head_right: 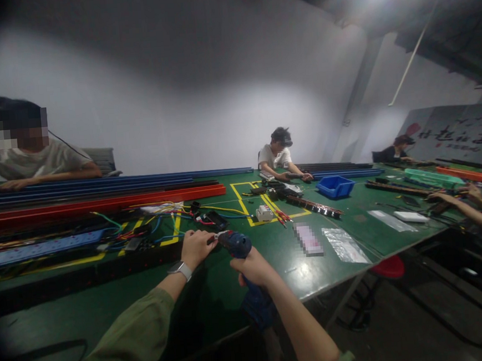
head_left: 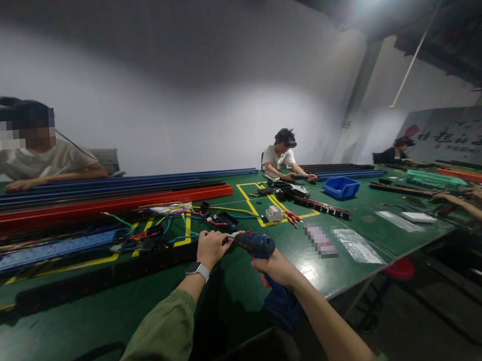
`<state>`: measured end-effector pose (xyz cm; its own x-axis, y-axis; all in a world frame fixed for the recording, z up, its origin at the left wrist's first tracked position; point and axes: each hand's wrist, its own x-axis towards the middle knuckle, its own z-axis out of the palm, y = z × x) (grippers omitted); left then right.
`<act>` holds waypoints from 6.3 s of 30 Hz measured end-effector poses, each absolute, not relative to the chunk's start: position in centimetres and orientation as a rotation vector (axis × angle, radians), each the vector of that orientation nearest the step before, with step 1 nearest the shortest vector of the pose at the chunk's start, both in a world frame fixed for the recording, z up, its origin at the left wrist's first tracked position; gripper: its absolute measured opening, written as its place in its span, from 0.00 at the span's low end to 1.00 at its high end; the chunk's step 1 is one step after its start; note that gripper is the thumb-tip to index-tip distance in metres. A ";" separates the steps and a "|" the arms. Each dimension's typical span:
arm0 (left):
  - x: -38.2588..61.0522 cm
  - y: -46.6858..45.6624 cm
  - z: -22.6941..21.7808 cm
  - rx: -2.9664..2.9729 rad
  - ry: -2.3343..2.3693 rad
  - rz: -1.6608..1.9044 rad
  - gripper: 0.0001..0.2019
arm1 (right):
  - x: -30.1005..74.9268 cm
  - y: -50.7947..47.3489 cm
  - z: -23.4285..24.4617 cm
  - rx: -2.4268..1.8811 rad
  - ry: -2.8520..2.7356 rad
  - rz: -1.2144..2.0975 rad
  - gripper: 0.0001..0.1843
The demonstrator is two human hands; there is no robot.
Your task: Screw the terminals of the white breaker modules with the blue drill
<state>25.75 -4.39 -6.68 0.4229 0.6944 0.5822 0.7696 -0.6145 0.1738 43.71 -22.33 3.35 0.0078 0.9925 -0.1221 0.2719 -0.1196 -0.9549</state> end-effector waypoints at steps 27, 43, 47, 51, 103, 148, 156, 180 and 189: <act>25.8 -4.3 -6.8 -2.516 -1.281 -0.962 0.18 | 43.8 -22.2 3.2 -1.480 -1.377 1.163 0.15; 25.9 -4.1 -7.1 -2.513 -1.280 -0.967 0.18 | 43.9 -22.0 2.8 -1.519 -1.349 1.156 0.12; 25.9 -4.2 -6.9 -2.520 -1.294 -0.956 0.17 | 43.8 -22.2 3.1 -1.541 -1.353 1.164 0.13; 25.8 -4.3 -6.8 -2.529 -1.293 -0.963 0.18 | 43.7 -22.1 3.3 -1.528 -1.359 1.184 0.14; 25.7 -4.5 -6.5 -2.539 -1.315 -0.947 0.18 | 43.7 -22.0 3.1 -1.506 -1.363 1.185 0.18; 25.7 -4.7 -6.2 -2.529 -1.294 -0.972 0.18 | 44.0 -21.8 2.9 -1.501 -1.419 1.175 0.23; 25.7 -4.3 -6.7 -2.528 -1.295 -0.977 0.18 | 44.0 -21.8 2.7 -1.512 -1.389 1.170 0.18; 25.6 -4.5 -6.4 -2.541 -1.305 -0.964 0.18 | 43.6 -22.1 3.2 -1.517 -1.358 1.165 0.16; 25.6 -4.5 -6.4 -2.543 -1.310 -0.962 0.18 | 43.8 -21.8 2.9 -1.532 -1.392 1.168 0.15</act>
